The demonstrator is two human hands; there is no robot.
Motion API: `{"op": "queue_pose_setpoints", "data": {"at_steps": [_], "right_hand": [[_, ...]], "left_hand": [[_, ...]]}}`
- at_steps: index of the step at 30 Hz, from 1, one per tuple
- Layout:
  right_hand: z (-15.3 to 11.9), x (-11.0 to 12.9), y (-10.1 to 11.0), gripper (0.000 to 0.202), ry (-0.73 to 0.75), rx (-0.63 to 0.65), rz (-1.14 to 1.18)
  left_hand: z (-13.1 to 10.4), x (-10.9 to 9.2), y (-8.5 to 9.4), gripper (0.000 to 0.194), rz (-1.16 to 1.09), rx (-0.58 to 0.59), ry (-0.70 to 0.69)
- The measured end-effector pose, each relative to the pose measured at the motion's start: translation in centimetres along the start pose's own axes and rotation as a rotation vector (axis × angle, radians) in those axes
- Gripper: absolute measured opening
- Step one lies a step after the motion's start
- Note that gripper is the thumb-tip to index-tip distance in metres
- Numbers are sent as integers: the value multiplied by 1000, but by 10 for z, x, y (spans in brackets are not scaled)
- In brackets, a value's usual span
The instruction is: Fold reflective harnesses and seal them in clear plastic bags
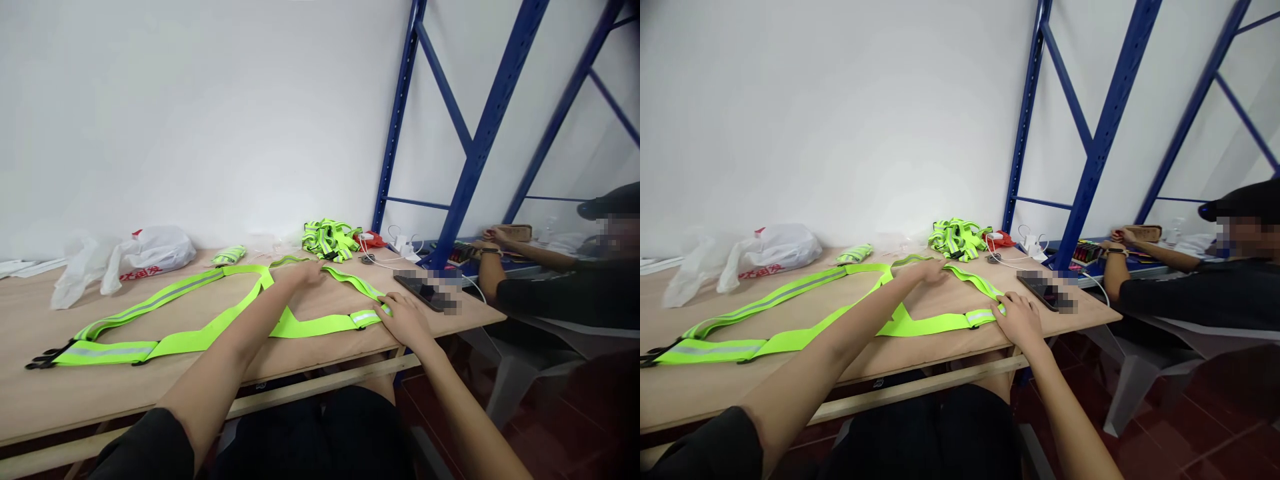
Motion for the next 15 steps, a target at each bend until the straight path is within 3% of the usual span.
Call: {"op": "queue_pose_setpoints", "data": {"at_steps": [3,6,10,15], "right_hand": [[2,-1,-1,45,-3,10,1],[3,-1,-2,46,-16,31,2],[3,-1,0,46,-30,31,5],[3,-1,1,45,-15,22,15]], "left_hand": [[-9,21,19,59,27,-41,41],[-30,63,25,60,36,-30,167],[-66,106,4,67,-15,64,282],[-89,105,-29,78,-105,98,224]]}}
Point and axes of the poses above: each hand's wrist, its own z-axis towards the middle knuckle, its own y-axis out of the back of the hand, x = y × z, the point moved 9 cm from there along z, towards the middle knuckle, and after that the axes turned 11 degrees about z, right-handed, at the moved point
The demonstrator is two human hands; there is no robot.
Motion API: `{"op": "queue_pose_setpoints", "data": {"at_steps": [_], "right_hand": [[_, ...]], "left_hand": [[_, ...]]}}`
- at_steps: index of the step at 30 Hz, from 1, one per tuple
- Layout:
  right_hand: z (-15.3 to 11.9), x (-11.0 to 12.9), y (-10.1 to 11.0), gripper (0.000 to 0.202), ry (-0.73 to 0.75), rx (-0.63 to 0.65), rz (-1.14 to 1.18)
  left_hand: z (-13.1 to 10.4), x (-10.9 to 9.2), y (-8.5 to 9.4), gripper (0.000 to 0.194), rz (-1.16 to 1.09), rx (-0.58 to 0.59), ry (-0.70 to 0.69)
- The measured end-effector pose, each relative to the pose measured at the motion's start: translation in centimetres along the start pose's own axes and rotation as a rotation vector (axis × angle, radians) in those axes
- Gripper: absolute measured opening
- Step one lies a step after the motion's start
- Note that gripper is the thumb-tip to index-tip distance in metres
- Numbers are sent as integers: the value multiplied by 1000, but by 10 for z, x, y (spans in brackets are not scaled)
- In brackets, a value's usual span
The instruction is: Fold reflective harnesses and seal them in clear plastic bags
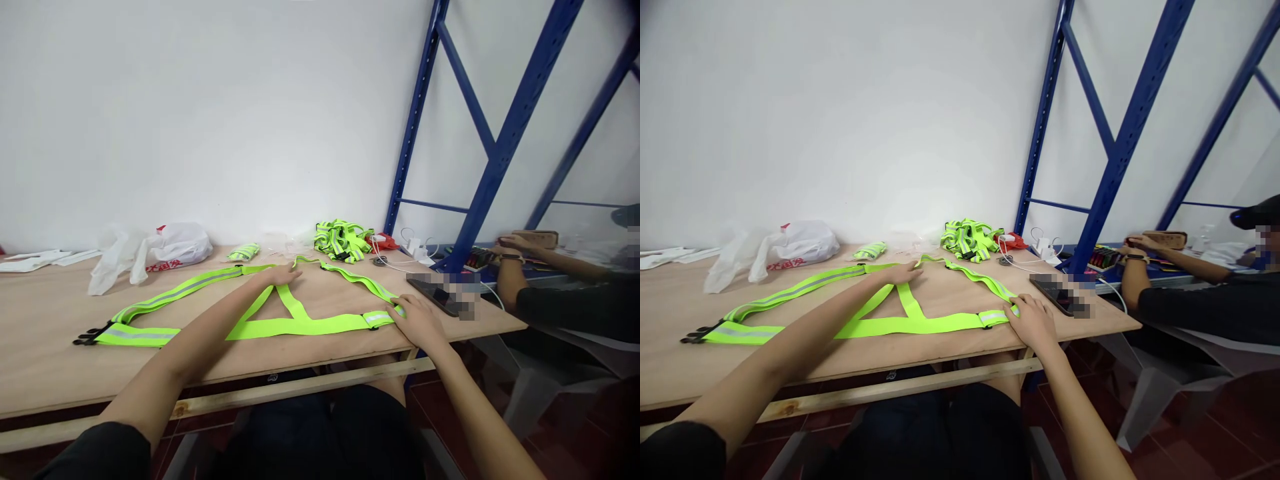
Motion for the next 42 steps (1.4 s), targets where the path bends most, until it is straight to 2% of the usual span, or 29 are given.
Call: {"op": "queue_pose_setpoints", "data": {"at_steps": [8,16,28,42], "right_hand": [[1,-2,-1,47,35,-23,-21],[5,-9,-10,47,39,5,-24],[12,-17,-16,55,41,4,68],[10,-20,-25,59,0,81,50]], "left_hand": [[-6,-12,-27,68,-46,-9,-106],[-4,-13,-43,73,-17,-10,-46],[5,-25,-43,80,-22,-28,30],[-1,-33,-30,50,-17,-125,-7]]}}
Point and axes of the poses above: each hand's wrist, its own z-axis towards the middle knuckle, its own y-axis out of the back of the hand, x = y × z, the point moved 9 cm from there along z, towards the middle knuckle, and after that the axes turned 11 degrees about z, right-handed, at the moved point
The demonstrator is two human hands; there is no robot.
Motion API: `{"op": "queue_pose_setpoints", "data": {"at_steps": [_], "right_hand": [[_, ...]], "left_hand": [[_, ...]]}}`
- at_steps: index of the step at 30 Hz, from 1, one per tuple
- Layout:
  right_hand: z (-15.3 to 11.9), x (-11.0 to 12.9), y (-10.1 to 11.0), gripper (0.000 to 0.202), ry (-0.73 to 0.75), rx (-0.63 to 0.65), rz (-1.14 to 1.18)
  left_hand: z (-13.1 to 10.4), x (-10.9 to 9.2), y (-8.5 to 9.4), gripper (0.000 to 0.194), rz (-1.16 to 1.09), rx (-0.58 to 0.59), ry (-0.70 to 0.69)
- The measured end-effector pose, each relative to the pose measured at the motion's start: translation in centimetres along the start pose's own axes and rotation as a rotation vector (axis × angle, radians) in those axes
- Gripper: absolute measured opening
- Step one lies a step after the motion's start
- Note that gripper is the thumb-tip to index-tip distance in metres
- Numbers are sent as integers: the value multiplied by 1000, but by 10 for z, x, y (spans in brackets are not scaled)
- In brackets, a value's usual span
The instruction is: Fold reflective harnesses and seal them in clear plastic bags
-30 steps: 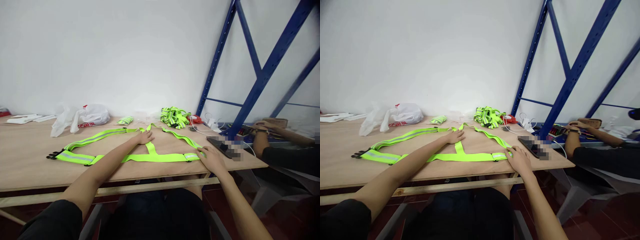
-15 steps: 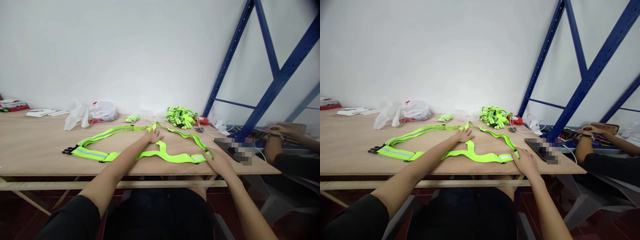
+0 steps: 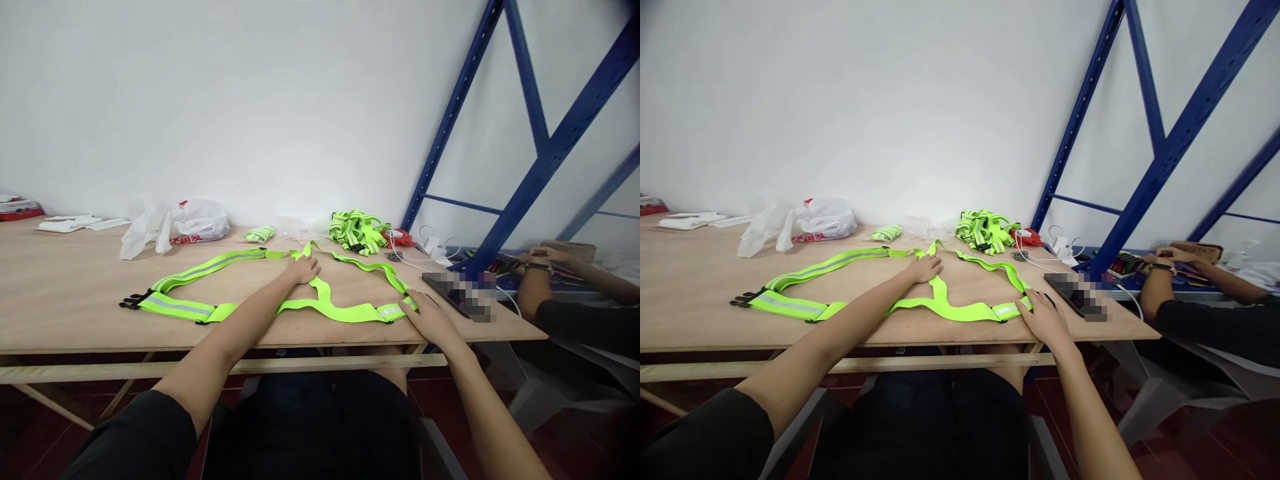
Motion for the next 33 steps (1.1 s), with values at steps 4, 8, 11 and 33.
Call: {"op": "queue_pose_setpoints", "data": {"at_steps": [4,8,11,33], "right_hand": [[3,-4,-7,62,-7,48,-31],[4,-4,-8,63,3,66,-40],[2,-2,-7,66,-4,87,-38],[-2,5,0,64,-19,69,-40]], "left_hand": [[0,0,1,49,8,-5,4],[-1,-1,2,49,13,-10,5],[-1,-1,3,49,13,-17,3],[-6,-1,11,44,-42,-77,32]]}}
Point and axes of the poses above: each hand's wrist, its own z-axis towards the middle knuckle, its own y-axis out of the back of the hand, x = y × z, the point moved 9 cm from there along z, towards the middle knuckle, and after that the axes turned 11 degrees about z, right-handed, at the moved point
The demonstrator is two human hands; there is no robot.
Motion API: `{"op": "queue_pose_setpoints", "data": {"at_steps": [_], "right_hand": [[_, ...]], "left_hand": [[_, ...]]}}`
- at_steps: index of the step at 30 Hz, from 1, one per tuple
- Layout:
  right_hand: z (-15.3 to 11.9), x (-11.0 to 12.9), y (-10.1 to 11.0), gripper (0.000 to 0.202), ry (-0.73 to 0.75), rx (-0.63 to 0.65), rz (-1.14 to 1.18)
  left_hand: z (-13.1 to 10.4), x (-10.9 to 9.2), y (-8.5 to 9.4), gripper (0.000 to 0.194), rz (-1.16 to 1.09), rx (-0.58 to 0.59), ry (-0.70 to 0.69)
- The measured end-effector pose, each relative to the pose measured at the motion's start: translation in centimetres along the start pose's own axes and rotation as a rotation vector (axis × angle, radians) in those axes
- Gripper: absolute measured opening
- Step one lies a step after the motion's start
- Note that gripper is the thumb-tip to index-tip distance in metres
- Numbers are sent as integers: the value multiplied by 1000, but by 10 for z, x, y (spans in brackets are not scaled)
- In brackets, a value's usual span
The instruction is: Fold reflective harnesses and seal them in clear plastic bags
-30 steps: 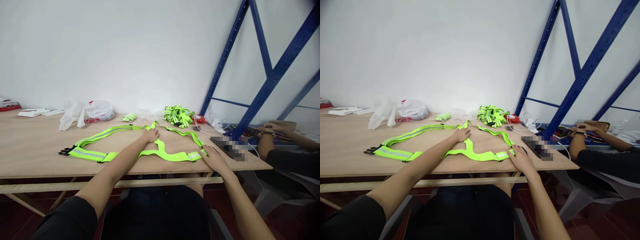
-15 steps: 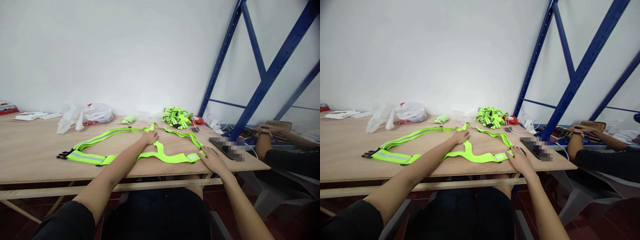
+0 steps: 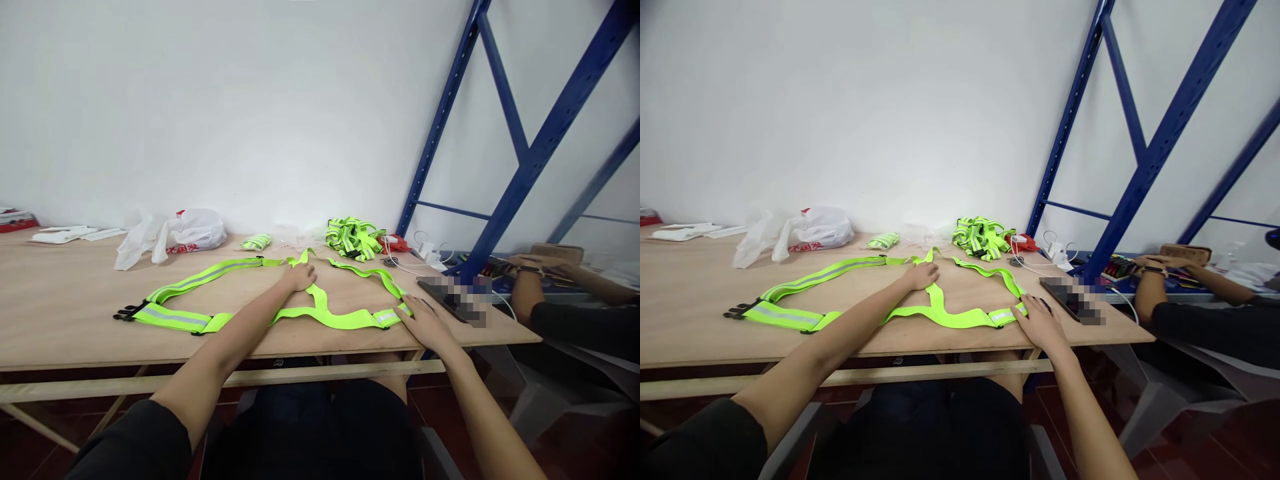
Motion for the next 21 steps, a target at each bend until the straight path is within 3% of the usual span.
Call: {"op": "queue_pose_setpoints", "data": {"at_steps": [3,6,10,13,17,19,21], "right_hand": [[0,0,2,64,5,-23,-5],[0,-1,2,64,-3,-31,-7],[0,-1,0,64,-11,-10,-7],[2,-2,-1,63,6,-24,-5],[7,-8,-4,60,39,-72,9],[9,-11,-6,61,54,-84,22],[11,-13,-8,62,60,-84,29]], "left_hand": [[-3,-2,7,41,-21,-38,-17],[-8,-3,27,40,-41,-125,-49],[-21,5,75,42,-66,-268,-65],[-52,23,124,40,-161,-404,-57],[-131,75,177,46,-208,-474,62],[-181,118,183,51,-169,-426,223],[-232,168,173,53,-79,-307,445]]}}
Point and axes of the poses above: each hand's wrist, its own z-axis towards the middle knuckle, its own y-axis out of the back of the hand, x = y × z, the point moved 9 cm from there along z, towards the middle knuckle, and after that the axes turned 11 degrees about z, right-handed, at the moved point
